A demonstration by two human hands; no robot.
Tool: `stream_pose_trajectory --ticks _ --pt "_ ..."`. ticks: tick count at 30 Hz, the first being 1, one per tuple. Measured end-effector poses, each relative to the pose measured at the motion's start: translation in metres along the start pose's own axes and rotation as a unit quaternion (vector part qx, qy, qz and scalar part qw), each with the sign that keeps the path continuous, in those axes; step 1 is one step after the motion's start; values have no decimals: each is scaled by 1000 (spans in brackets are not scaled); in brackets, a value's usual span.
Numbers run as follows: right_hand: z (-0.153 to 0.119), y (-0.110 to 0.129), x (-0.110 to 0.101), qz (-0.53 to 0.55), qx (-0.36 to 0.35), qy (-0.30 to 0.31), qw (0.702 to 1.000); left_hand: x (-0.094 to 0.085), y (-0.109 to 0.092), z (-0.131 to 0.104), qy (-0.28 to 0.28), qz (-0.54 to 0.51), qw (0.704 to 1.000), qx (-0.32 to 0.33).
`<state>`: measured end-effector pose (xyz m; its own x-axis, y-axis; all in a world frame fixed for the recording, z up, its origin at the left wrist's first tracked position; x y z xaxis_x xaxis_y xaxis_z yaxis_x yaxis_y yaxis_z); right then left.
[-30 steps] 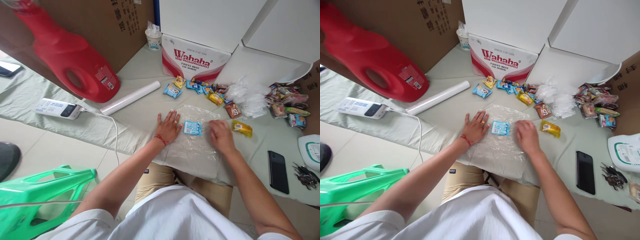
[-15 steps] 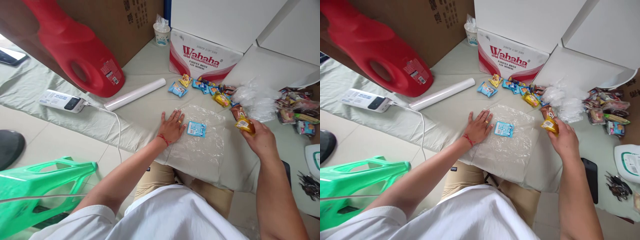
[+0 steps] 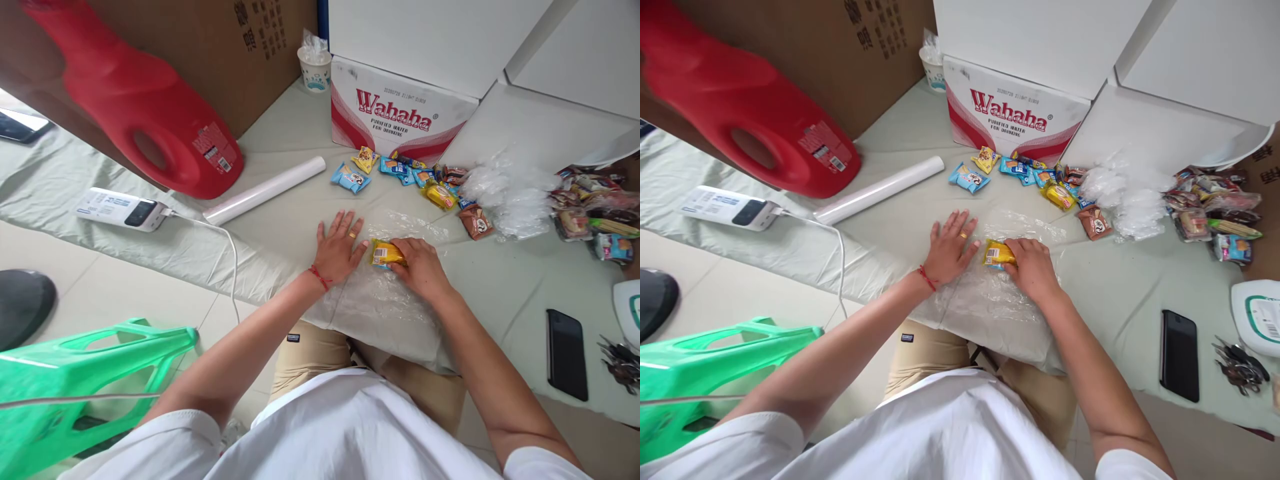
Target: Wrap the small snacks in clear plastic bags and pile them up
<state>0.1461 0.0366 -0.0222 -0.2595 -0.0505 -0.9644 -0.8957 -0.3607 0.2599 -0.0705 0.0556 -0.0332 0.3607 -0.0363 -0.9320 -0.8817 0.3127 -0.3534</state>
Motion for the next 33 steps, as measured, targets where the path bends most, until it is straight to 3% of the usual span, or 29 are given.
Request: stream_pose_trajectory --ticks 4,7,9,15,19,22,26,33 --pt "-3 1 -4 -15 -2 -5 1000 -29 -17 -5 -75 6 996 52" --pt "-3 3 -6 -26 2 11 1000 -29 -40 -12 -38 -3 986 162" --pt "-4 2 -7 -17 0 23 1000 -21 -48 -14 -5 -12 981 195" --pt "3 -20 -30 159 -28 39 986 -6 -28 -13 7 -71 996 62" --pt "35 -49 -47 95 28 -21 995 -5 -20 -16 28 -93 995 26" --pt "67 -62 -40 30 20 -14 999 -4 -22 -17 10 -98 995 -1" --pt "97 -70 -16 37 -29 90 995 -5 -23 -17 -11 -103 990 -92" --pt "101 -94 -16 64 -109 105 986 -6 -11 -23 20 -90 983 -157"
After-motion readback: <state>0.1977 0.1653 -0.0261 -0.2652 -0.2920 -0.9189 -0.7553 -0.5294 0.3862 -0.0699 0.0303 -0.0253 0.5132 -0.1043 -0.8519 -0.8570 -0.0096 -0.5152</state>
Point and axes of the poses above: each hand's wrist, its own z-axis towards the middle knuckle, its own x-axis out of the palm, y = z × x, the point moved 3 cm from there along z, towards the middle knuckle, and after that the axes turned 1 degree about x, right-handed, at the moved point
